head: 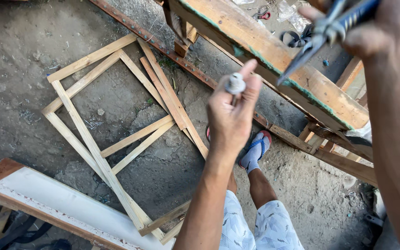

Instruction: The person removes old black webbing straps and staples from a wooden furniture frame lying on the ground. They pull tacks and staples out with pliers, peel the webbing off the rails, and work along the frame section by section.

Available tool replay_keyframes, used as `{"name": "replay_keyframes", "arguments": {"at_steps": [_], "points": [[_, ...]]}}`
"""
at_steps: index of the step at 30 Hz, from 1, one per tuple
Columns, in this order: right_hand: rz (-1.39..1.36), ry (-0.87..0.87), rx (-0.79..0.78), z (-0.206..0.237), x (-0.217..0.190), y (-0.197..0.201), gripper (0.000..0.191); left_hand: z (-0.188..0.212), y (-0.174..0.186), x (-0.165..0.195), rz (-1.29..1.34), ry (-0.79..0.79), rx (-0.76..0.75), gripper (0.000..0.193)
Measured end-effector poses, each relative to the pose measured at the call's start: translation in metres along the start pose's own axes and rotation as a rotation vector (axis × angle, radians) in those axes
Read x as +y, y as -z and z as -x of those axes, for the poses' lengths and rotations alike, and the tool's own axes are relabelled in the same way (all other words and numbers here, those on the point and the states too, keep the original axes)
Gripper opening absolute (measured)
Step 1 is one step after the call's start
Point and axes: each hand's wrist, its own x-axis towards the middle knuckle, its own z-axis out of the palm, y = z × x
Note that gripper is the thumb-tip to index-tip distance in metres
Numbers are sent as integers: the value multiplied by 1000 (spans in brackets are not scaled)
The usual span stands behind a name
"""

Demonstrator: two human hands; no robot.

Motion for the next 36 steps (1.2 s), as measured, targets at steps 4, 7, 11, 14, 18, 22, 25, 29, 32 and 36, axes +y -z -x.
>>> {"name": "replay_keyframes", "arguments": {"at_steps": [4, 7, 11, 14, 18, 22, 25, 29, 32, 36], "points": [[-194, 30, 69, 61, -4, 8, 14, 15, -21, 10, -20, 29, -156, 44], [-160, 95, 184, 104, -2, 18, 21, 25, -34, 11, 49, 181, -291, 35], [98, 196, 242, 141, -8, 39, 30, 36, -49, 6, 144, 381, -387, 31], [175, 188, 263, 158, -19, 56, 24, 47, -59, 4, 200, 350, -458, 31], [217, 166, 219, 172, -34, 75, 28, 57, -68, 4, 123, 304, -570, 34], [557, 112, 276, 185, -43, 84, 41, 65, -72, 7, 21, 290, -589, 32], [1310, 359, 65, 196, -51, 85, 55, 68, -72, 6, 47, 380, -602, 32], [2040, 350, -254, 205, -48, 88, 112, 72, -75, 1, 78, 411, -625, 32], [2382, 694, -229, 213, -39, 97, 87, 80, -78, -3, 67, 435, -651, 34], [2320, 320, -407, 227, -34, 118, 60, 92, -76, -8, -105, 397, -740, 35]]}}
